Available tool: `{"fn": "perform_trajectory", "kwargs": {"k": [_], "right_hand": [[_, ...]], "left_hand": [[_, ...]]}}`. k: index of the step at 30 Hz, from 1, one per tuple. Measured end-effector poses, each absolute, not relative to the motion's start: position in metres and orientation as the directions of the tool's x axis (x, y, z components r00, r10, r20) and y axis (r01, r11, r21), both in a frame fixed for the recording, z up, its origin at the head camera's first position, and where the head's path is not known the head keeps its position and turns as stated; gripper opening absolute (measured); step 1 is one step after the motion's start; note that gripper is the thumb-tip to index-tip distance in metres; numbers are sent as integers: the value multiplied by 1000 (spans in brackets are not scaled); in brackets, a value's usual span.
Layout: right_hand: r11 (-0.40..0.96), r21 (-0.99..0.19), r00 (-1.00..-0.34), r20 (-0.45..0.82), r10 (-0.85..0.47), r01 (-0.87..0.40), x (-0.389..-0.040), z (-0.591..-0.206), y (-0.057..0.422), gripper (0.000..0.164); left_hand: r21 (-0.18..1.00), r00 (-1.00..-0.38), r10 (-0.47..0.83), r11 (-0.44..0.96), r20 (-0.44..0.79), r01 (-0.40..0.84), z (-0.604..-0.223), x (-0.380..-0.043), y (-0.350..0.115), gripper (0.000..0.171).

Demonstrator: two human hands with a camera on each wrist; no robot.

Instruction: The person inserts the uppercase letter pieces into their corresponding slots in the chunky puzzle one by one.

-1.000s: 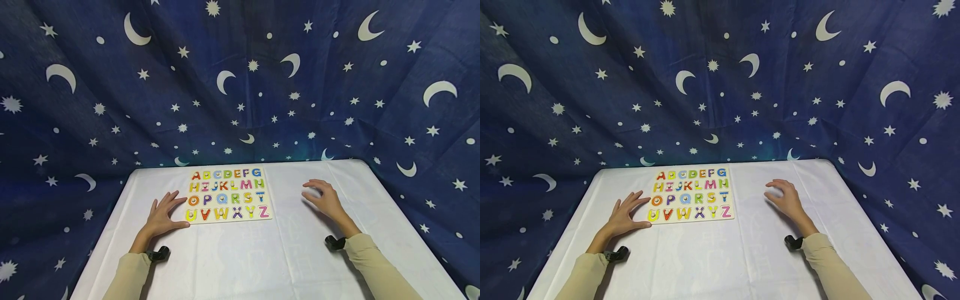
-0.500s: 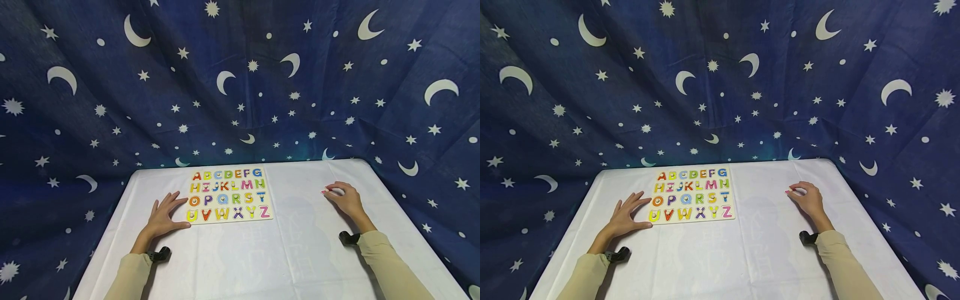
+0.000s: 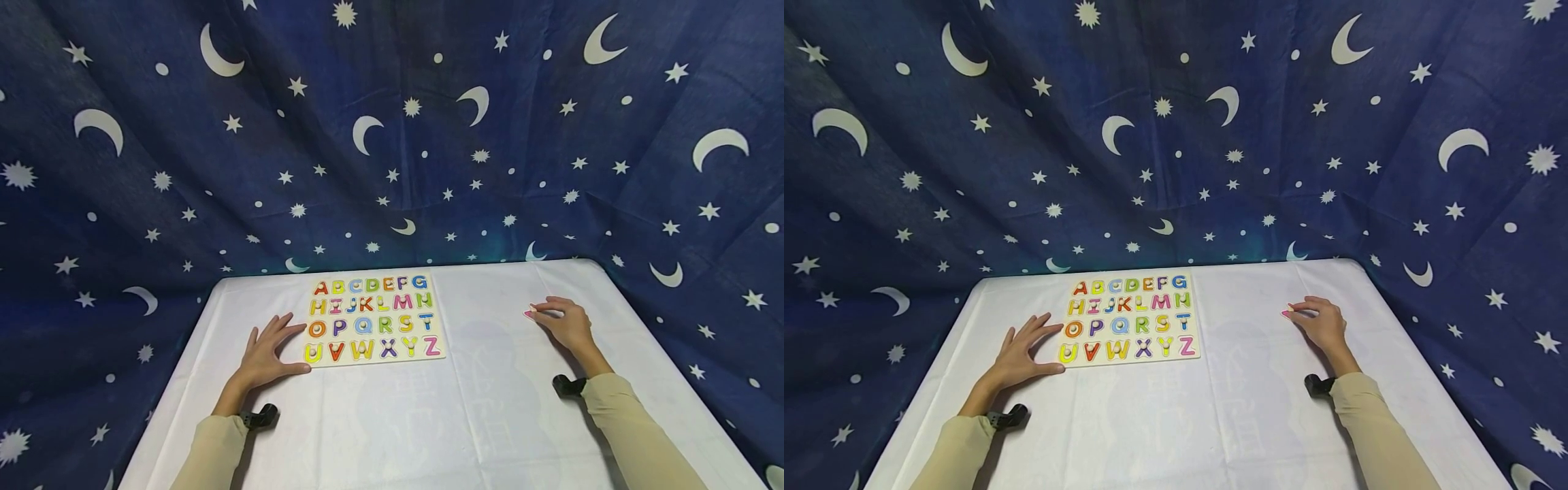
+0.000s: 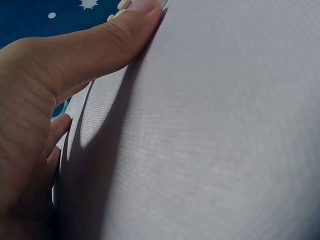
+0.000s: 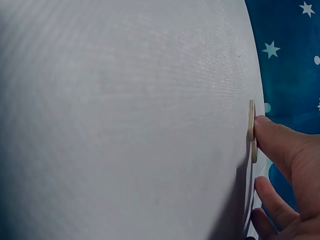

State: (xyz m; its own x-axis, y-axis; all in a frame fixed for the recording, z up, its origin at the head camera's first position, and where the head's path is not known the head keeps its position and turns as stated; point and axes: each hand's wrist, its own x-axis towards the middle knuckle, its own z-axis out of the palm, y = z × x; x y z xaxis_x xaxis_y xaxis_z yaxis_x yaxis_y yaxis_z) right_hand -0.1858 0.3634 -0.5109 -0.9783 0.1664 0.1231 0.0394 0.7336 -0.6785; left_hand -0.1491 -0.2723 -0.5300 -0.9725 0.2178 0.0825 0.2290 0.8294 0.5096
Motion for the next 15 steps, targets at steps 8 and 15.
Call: {"fn": "perform_trajectory", "kwargs": {"k": [8,15], "right_hand": [[728,-682,-978,96,183,69,-187,-510,362,32],[729,-682,-976,108,187,64,-187,-510,359,33]], "left_hand": [[513,-975,211,830,74,219,-529,-148,-272,92],[514,-977,204,832,62,207,-529,-149,-272,93]]}}
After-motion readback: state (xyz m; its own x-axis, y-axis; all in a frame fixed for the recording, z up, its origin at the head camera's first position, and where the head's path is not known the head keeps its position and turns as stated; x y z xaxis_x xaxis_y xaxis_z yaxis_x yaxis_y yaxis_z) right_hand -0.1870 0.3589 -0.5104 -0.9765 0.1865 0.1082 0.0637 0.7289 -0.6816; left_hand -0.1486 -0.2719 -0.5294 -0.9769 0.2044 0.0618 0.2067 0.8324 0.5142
